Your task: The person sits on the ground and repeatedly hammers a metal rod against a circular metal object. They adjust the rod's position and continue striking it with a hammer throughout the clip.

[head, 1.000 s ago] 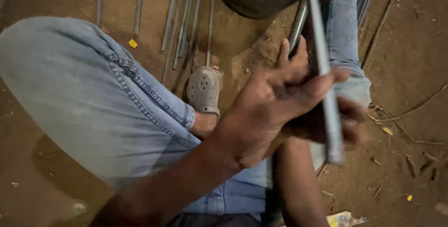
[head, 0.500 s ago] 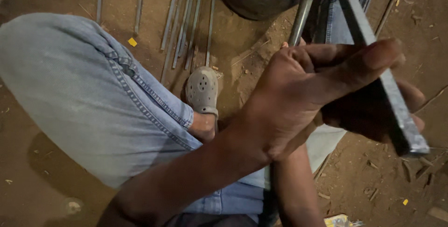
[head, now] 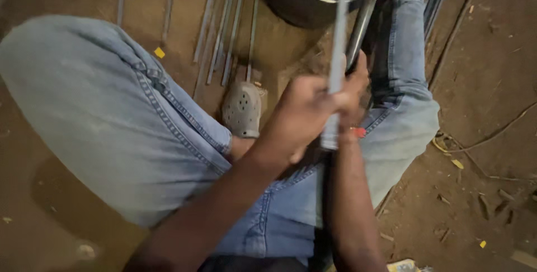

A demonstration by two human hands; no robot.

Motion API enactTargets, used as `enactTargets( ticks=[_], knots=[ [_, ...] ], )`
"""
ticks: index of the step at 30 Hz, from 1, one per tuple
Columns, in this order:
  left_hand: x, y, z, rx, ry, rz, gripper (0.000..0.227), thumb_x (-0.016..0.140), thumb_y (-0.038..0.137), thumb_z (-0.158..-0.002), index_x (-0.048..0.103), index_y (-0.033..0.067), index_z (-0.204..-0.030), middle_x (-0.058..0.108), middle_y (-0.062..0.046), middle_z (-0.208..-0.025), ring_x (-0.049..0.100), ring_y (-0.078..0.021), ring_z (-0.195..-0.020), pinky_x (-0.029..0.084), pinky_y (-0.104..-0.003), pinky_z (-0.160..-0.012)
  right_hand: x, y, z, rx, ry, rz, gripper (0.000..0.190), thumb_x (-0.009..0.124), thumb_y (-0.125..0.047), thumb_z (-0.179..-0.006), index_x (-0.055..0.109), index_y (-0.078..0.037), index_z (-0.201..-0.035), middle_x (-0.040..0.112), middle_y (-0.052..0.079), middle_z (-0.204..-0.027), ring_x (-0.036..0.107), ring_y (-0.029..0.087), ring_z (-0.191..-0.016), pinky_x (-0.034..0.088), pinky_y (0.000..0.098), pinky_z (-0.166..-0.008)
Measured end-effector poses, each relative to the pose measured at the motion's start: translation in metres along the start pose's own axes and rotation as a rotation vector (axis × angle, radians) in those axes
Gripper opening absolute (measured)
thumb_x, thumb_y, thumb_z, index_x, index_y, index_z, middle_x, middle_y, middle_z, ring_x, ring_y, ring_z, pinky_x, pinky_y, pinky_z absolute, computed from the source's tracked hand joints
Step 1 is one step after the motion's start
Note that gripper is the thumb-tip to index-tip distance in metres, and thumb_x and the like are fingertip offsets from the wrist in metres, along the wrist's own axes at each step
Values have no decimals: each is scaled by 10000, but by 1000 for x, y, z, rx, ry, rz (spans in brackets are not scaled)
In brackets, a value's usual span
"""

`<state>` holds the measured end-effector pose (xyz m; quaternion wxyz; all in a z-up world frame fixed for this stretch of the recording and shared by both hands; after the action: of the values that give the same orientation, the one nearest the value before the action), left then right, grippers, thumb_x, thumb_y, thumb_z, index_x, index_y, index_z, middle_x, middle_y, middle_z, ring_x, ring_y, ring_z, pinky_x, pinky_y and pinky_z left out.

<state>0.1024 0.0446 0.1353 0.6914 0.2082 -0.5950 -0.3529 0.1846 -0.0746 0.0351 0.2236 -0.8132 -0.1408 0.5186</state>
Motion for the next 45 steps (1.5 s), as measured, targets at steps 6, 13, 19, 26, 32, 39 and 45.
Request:
enactTargets(
  ticks=[6,13,19,26,32,39,45],
  knots=[
    [-81,-121,37,-326,624,-766,506,560,492,-1018,593,12,-862,540,-100,-593,575,-322,-497,426,-450,-459,-12,6,-9,291,-374,-834,279,670,-205,-1065,651,50,-1179,559,14,-735,500,80,-583,398,243,-484],
    [-104,-161,63,-600,739,-811,887,485,778,-939,750,-59,-813,670,-151,-626,704,-331,-684,493,-486,-643,-31,-34,-62,-255,-48,-741,368,598,-272,-1183,545,42,-1368,621,20,-873,580,84,-708,435,251,-609],
    [-95,-154,70,-135,775,-828,919,397,839,-860,726,-12,-966,742,-210,-890,680,-370,-811,500,-502,-734,21,-42,-100,-498,49,-12,427,625,-305,-1127,548,21,-1393,682,224,-1208,669,361,-1105,548,415,-939],
    [-89,-147,75,-171,813,-778,803,506,726,-970,647,-14,-1246,661,-245,-1202,600,-463,-1132,454,-543,-912,19,-13,-107,-376,8,-524,456,641,-252,-1155,508,70,-1450,670,279,-1369,684,401,-1275,524,457,-1105],
    [-97,-150,70,-282,771,-868,696,484,671,-929,722,54,-1142,746,-183,-1080,682,-392,-1009,499,-493,-849,68,-4,-142,-359,-249,-161,473,722,-256,-1006,590,81,-1311,644,321,-1254,613,459,-1140,474,488,-970],
    [-108,-133,37,-244,825,-1069,555,597,536,-1023,695,13,-867,666,-248,-857,648,-451,-828,497,-535,-701,-10,1,-38,-275,-115,-295,394,681,-213,-1094,571,26,-1387,690,283,-1278,679,449,-1171,547,475,-997],
    [-42,-49,44,-6,477,-952,187,618,208,-1005,665,29,-1040,728,-159,-797,708,-333,-759,528,-452,-657,-23,-10,-12,113,-318,-125,435,626,-304,-1044,556,-99,-1421,724,245,-1136,669,485,-1020,546,551,-818]
  ],
)
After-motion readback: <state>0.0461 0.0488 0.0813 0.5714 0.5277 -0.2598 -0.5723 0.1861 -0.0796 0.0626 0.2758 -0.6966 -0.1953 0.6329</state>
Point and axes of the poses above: each hand's wrist, its own z-axis away from the middle knuckle, its own x-axis out of the palm, y = z × x, the point moved 4 cm from there along -z, towards the middle knuckle
